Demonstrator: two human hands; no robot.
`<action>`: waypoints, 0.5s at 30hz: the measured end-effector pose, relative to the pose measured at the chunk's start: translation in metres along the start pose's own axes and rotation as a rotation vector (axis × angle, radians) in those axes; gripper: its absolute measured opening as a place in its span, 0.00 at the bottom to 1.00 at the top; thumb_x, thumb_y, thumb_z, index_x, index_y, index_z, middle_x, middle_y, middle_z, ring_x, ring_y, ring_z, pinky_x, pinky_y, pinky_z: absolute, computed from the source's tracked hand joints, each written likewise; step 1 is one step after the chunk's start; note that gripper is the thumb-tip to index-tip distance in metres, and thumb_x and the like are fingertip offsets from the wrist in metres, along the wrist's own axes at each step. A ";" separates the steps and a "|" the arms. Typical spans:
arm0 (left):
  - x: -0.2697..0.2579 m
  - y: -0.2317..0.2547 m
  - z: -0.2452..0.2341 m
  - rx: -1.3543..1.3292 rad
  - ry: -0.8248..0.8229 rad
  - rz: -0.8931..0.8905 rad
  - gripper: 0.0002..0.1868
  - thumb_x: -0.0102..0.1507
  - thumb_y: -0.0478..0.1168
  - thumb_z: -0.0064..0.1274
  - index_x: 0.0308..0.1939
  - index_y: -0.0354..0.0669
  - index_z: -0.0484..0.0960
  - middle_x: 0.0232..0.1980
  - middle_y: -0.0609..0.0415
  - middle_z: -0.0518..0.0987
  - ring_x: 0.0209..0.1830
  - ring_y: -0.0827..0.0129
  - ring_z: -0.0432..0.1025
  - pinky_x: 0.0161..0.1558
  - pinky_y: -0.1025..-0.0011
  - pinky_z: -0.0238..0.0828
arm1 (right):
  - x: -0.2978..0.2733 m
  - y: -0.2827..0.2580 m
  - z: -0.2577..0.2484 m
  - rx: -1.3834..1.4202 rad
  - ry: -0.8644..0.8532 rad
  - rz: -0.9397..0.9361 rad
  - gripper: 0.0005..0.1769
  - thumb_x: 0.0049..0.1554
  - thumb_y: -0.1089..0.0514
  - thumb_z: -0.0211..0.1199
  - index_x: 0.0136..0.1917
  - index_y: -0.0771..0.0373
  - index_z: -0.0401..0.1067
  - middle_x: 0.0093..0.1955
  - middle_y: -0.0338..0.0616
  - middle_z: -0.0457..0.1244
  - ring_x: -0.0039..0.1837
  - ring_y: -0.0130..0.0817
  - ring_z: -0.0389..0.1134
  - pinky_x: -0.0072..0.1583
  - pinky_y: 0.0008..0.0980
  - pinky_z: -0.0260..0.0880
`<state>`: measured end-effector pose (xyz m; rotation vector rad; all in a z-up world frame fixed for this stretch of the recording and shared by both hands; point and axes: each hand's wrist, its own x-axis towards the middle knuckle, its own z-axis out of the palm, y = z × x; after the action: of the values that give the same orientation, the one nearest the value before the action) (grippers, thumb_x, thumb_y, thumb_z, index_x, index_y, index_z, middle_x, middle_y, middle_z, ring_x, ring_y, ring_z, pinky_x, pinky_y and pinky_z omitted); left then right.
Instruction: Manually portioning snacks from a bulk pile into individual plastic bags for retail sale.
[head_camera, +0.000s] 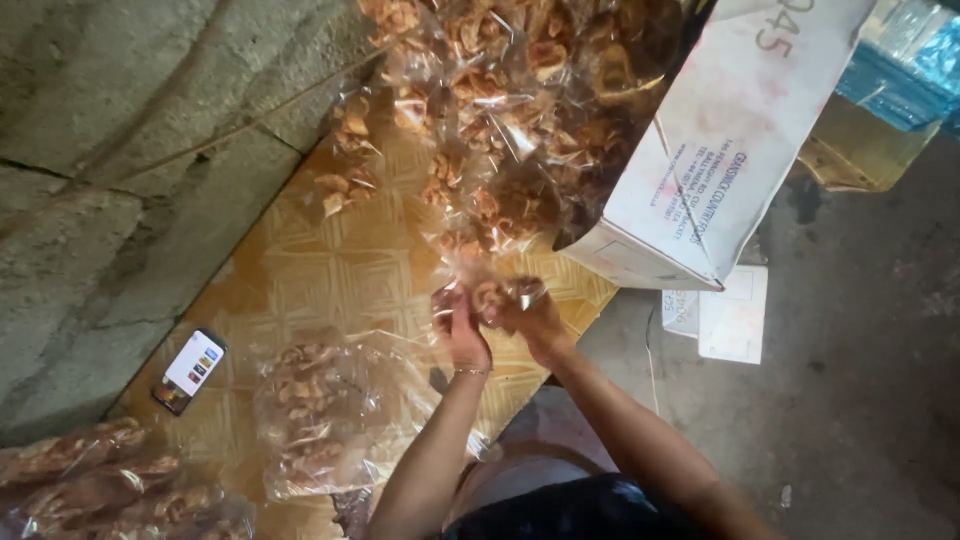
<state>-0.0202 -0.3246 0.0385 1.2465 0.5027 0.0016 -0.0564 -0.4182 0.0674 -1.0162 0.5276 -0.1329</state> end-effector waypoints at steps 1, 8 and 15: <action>-0.010 0.012 0.006 0.033 -0.078 0.008 0.07 0.61 0.43 0.60 0.37 0.48 0.80 0.34 0.57 0.78 0.36 0.75 0.71 0.44 0.73 0.70 | 0.000 -0.001 0.001 0.094 0.094 0.083 0.18 0.40 0.67 0.76 0.41 0.67 0.69 0.28 0.46 0.63 0.25 0.30 0.65 0.27 0.25 0.66; 0.128 -0.059 -0.006 0.554 -0.010 0.092 0.45 0.51 0.49 0.74 0.64 0.43 0.62 0.47 0.52 0.68 0.47 0.65 0.62 0.50 0.70 0.63 | -0.011 0.002 -0.041 0.340 0.235 0.235 0.34 0.45 0.61 0.72 0.60 0.54 0.58 0.48 0.40 0.62 0.46 0.36 0.67 0.50 0.41 0.72; 0.150 -0.088 0.007 1.170 -0.059 -0.077 0.30 0.35 0.64 0.71 0.30 0.55 0.76 0.37 0.59 0.82 0.45 0.64 0.77 0.50 0.69 0.72 | -0.006 0.052 -0.085 0.444 0.188 0.435 0.21 0.44 0.53 0.74 0.48 0.52 0.68 0.43 0.39 0.65 0.45 0.39 0.70 0.59 0.51 0.71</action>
<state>0.0929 -0.3201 -0.0941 2.3546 0.5042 -0.4487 -0.1089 -0.4544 -0.0093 -0.4432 0.8361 0.0432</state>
